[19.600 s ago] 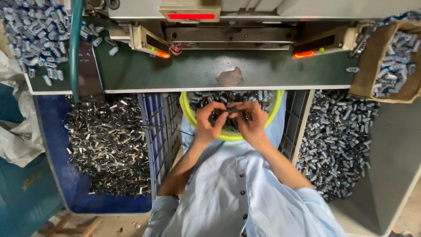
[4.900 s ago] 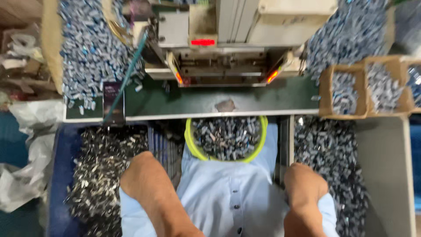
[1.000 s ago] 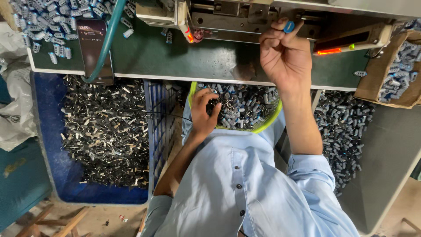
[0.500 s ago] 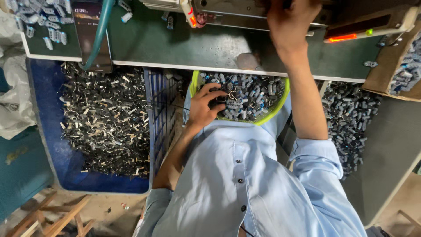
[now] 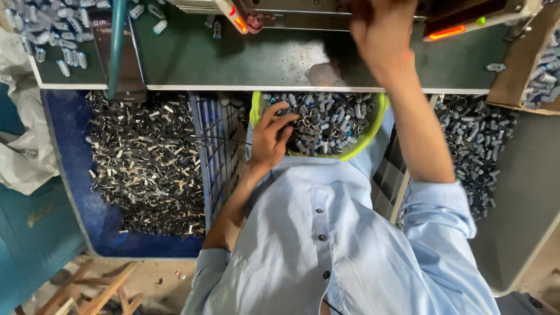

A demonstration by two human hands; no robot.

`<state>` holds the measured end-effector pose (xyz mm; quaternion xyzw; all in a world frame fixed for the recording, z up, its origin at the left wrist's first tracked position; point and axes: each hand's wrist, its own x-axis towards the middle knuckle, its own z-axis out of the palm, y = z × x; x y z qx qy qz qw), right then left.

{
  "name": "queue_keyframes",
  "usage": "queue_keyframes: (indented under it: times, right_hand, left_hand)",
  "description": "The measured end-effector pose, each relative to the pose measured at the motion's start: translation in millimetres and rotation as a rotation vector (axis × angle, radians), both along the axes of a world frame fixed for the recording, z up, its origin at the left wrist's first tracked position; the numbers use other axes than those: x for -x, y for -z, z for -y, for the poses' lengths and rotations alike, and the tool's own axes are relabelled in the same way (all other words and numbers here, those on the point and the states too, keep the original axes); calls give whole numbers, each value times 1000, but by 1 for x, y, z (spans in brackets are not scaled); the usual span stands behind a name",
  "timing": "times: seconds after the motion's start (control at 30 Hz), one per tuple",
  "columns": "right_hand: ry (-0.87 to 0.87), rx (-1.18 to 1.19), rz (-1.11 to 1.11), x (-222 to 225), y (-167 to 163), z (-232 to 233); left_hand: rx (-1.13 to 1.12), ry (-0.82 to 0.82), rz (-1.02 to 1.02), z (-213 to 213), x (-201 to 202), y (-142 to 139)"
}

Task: The person repeatedly picks small cylindrical components and metal rings from a green basket, inserts them into a machine, and collects the assembled keychains. The process is continuous and repetitive, with the person handling components one at a time.

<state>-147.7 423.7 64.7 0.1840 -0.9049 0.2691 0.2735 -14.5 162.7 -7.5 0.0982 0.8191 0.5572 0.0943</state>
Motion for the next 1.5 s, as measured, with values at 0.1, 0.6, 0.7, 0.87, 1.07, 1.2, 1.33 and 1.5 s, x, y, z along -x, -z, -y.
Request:
queue_keyframes:
  times: [0.1, 0.6, 0.7, 0.87, 1.07, 1.2, 1.33, 1.5]
  right_hand:
    - [-48, -28, -119, -49, -2, 15]
    - [90, 613, 429, -162, 73, 58]
    - [89, 786, 499, -158, 79, 62]
    - [97, 823, 563, -154, 80, 66]
    - [46, 488, 257, -148, 79, 57]
    - [89, 775, 291, -146, 77, 45]
    - [178, 966, 200, -144, 70, 37]
    - [-2, 648, 205, -128, 48, 36]
  left_hand:
    - [146, 36, -338, 16, -6, -7]
    - [-5, 124, -259, -30, 24, 7]
    - [-91, 61, -246, -28, 23, 4]
    - [-94, 7, -304, -34, 14, 3]
    - [-193, 29, -215, -36, 24, 11]
    - [-174, 10, -96, -28, 14, 11]
    - [-366, -74, 123, -15, 16, 6]
    - [35, 242, -269, 10, 23, -15]
